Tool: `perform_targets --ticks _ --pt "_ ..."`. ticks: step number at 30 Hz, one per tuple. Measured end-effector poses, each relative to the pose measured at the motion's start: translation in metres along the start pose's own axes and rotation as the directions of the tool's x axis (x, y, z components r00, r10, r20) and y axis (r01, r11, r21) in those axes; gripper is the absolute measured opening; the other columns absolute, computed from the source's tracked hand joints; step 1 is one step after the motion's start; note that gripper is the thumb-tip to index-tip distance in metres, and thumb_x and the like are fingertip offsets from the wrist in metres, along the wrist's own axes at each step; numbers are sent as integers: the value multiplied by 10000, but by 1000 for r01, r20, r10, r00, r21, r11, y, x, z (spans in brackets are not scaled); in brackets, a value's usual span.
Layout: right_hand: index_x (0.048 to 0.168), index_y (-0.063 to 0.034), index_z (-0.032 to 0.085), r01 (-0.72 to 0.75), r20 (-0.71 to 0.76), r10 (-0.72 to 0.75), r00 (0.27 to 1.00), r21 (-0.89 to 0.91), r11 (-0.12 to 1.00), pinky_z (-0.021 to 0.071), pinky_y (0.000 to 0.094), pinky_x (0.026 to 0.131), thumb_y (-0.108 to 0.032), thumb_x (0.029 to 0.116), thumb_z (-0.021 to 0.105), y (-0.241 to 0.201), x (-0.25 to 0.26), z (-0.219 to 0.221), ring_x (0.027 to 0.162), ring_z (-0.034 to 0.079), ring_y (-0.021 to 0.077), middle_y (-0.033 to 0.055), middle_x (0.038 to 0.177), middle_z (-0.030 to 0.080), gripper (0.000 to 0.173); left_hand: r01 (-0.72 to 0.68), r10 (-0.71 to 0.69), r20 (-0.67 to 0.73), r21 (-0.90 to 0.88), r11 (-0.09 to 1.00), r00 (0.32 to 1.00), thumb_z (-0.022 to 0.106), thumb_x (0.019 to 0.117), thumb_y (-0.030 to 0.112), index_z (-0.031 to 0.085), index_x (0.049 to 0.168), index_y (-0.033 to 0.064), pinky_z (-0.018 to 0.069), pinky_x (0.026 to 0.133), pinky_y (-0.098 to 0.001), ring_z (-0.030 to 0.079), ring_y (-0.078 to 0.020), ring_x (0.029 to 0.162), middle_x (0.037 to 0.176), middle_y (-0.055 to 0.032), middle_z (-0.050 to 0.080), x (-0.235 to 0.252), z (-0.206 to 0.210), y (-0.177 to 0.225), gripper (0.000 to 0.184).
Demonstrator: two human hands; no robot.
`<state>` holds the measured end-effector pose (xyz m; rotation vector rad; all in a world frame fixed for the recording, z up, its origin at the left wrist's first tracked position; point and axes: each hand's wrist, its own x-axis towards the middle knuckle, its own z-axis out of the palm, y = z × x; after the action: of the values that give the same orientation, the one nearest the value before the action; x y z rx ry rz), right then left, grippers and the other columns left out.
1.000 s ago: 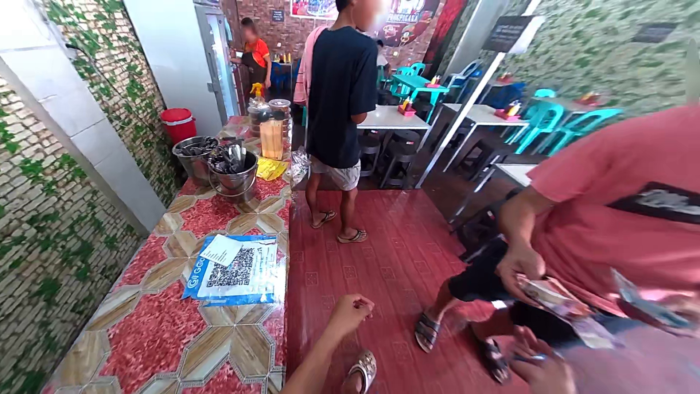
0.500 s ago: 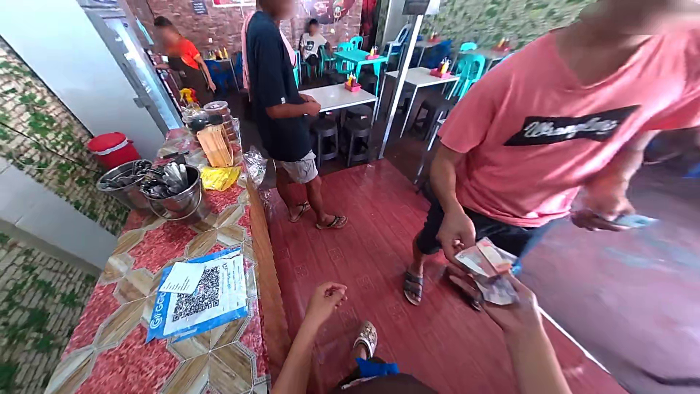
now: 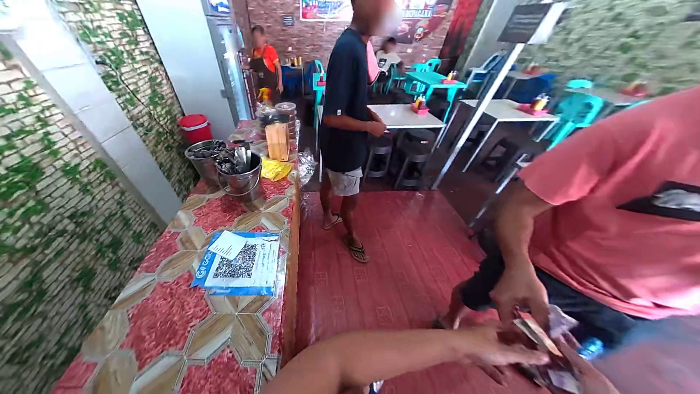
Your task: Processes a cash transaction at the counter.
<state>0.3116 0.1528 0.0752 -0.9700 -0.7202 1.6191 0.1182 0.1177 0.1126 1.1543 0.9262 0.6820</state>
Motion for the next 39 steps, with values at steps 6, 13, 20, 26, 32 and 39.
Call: perform_targets --ticks 6,13,20,26,32,39 --pt "1261 -193 552 39 0 -39 999 37 999 615 246 708 -178 1100 333 9 22 11 797 712 46 -53 947 745 272 122 -253 -283 -410 904 925 524 1012 593 258 1554 -57 480 1021 -589 526 -439 1291 1470 -342 439 47 18 16 887" --pt "1394 -199 448 76 -47 -77 996 -31 997 618 246 662 -112 1087 324 18 28 18 810 714 42 -66 1009 725 342 -49 -252 -407 -600 798 878 578 1050 323 346 1542 108 516 928 -566 598 -379 1151 1352 -269 553 90 14 -6 585" --pt "1478 -147 453 122 -54 -125 991 -63 991 616 237 730 -60 1075 326 27 31 16 883 715 24 -65 1133 729 431 -86 -121 -372 -493 866 920 458 1104 288 435 1494 42 495 962 -486 595 -309 1120 1311 -244 580 76 15 2 461" --pt "1493 -103 451 216 82 -207 975 -115 970 610 238 821 -11 1021 373 29 30 35 992 702 30 -52 1239 702 487 -180 0 -390 -427 886 921 409 1115 291 500 1409 -17 519 887 -421 611 -241 990 1163 -203 624 59 2 6 434" --pt "1394 3 519 222 109 -210 972 -111 969 605 284 848 1 1024 440 21 17 60 964 704 102 56 1163 712 379 -152 -33 -318 -537 830 948 239 1115 479 554 1305 53 561 825 -382 649 -174 923 1054 -91 660 32 -9 12 562" --pt "1378 -49 590 210 186 -180 966 -159 965 595 281 856 18 1015 448 25 0 84 984 695 107 59 1247 692 395 -200 29 -383 -412 889 923 368 1099 470 470 1474 100 534 959 -407 638 -218 1104 1265 -141 636 -6 -28 10 537"
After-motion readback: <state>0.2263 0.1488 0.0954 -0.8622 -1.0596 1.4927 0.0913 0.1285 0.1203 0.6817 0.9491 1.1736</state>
